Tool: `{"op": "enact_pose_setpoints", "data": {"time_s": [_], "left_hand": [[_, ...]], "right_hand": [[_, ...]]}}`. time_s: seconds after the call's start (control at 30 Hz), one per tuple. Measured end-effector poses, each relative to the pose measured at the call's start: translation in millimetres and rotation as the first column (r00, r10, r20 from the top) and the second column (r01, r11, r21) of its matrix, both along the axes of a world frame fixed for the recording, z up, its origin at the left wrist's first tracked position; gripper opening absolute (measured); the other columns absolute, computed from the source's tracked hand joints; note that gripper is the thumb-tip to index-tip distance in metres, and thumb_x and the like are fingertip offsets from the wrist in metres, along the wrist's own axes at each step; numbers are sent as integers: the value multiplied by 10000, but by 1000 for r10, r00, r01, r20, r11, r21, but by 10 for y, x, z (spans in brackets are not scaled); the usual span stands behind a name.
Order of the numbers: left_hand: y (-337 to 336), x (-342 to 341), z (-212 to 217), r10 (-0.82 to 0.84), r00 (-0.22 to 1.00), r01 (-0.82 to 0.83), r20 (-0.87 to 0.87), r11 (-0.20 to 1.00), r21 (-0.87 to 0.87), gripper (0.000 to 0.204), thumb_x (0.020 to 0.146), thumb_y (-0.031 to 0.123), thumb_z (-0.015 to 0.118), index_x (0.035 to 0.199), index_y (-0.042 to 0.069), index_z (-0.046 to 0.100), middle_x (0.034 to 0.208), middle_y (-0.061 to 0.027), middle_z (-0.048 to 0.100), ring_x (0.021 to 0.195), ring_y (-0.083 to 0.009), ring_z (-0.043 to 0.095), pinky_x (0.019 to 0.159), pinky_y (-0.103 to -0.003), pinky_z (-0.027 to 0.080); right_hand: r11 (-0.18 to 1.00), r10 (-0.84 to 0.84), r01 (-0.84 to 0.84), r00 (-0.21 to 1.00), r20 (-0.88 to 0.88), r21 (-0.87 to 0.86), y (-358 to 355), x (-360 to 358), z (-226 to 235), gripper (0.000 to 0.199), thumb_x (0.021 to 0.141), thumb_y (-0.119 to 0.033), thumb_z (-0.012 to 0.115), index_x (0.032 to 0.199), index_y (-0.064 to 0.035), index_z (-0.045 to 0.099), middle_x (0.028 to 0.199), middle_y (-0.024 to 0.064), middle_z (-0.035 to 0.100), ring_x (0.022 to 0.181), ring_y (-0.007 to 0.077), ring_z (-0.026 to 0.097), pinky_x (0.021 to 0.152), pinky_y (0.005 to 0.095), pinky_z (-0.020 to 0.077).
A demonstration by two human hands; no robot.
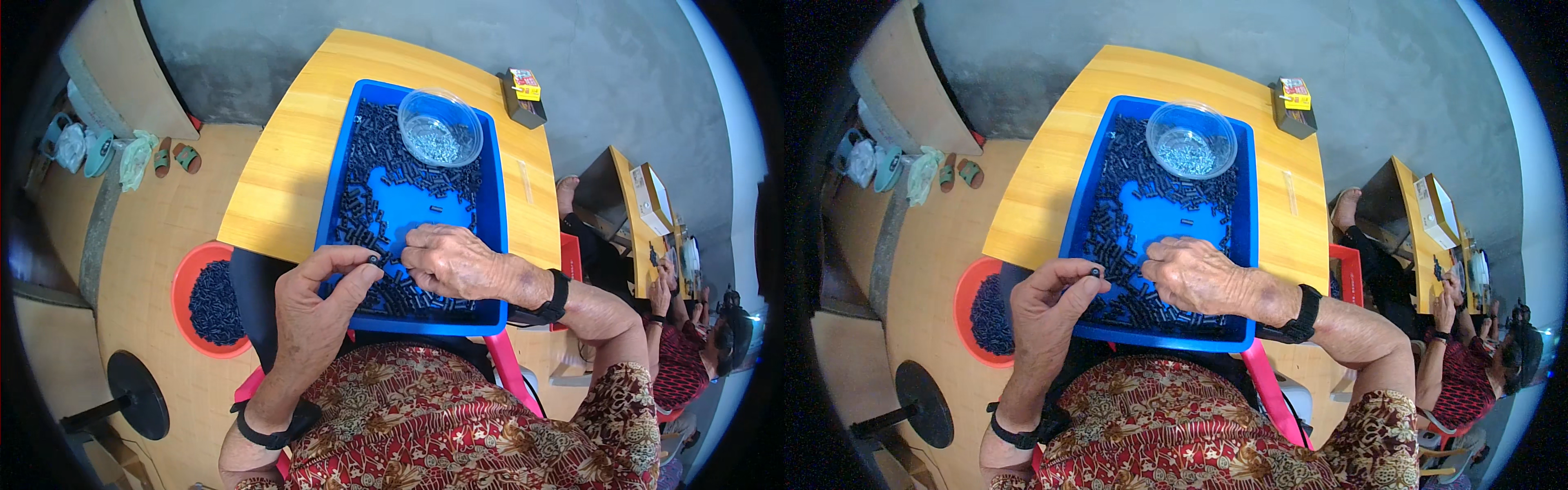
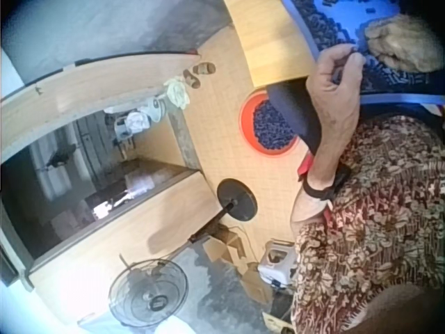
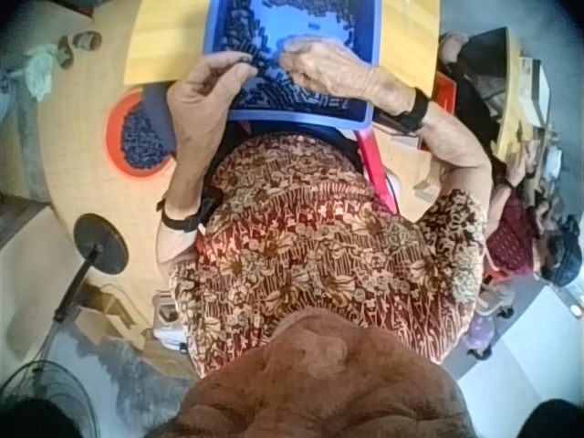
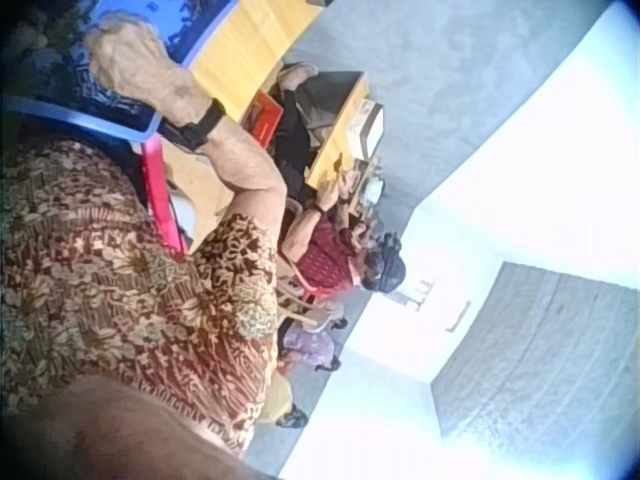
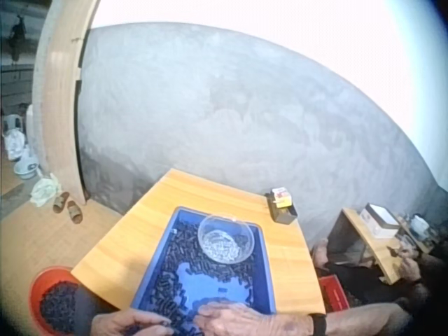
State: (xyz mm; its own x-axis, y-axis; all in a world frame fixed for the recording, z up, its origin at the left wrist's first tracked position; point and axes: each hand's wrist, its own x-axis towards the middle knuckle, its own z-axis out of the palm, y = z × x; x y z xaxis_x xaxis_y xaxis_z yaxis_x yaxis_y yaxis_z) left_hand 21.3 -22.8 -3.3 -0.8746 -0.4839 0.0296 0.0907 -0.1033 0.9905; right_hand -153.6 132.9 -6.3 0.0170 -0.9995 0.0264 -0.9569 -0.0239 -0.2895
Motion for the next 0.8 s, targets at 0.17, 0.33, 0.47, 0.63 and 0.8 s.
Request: {"op": "enact_pose_setpoints", "data": {"time_s": [0.17,0.33,0.47,0.63,0.8], "left_hand": [[22,-20,17,-2,1000,2,-6,1000,-15,155,884,72,712,1011,-16,700,895,-15,695,827,-72,609,757,-231,480],[76,-77,64,-68,998,66,2,978,199,156,903,72,699,1041,1,688,898,-12,685,826,-48,608,716,-198,475],[128,-124,52,-88,996,90,-18,972,216,149,907,43,681,1048,-3,671,952,-41,695,893,-102,645,820,-227,497],[160,-138,45,-75,997,76,-12,962,262,154,897,33,694,1048,7,678,941,-11,686,852,-63,610,771,-202,481],[150,-132,44,-80,997,73,18,967,245,161,892,37,700,1048,4,679,942,-12,686,854,-66,613,770,-203,484]], "right_hand": [[984,-93,145,917,387,-108,9,17,329,80,789,-2,616,830,-23,551,802,122,574,775,330,611,662,425,503],[943,-60,195,896,440,-269,30,167,581,135,804,3,696,870,-32,584,821,94,600,796,293,625,683,384,505],[926,8,147,914,406,-348,31,224,568,183,770,18,742,903,-26,624,868,96,648,793,267,645,690,356,520],[912,17,130,935,353,-389,-1,256,542,189,770,23,726,892,-27,591,833,101,602,776,286,625,678,377,512],[905,19,120,947,322,-407,-6,259,527,189,780,21,709,874,-26,552,786,104,544,748,300,598,663,396,501]]}}
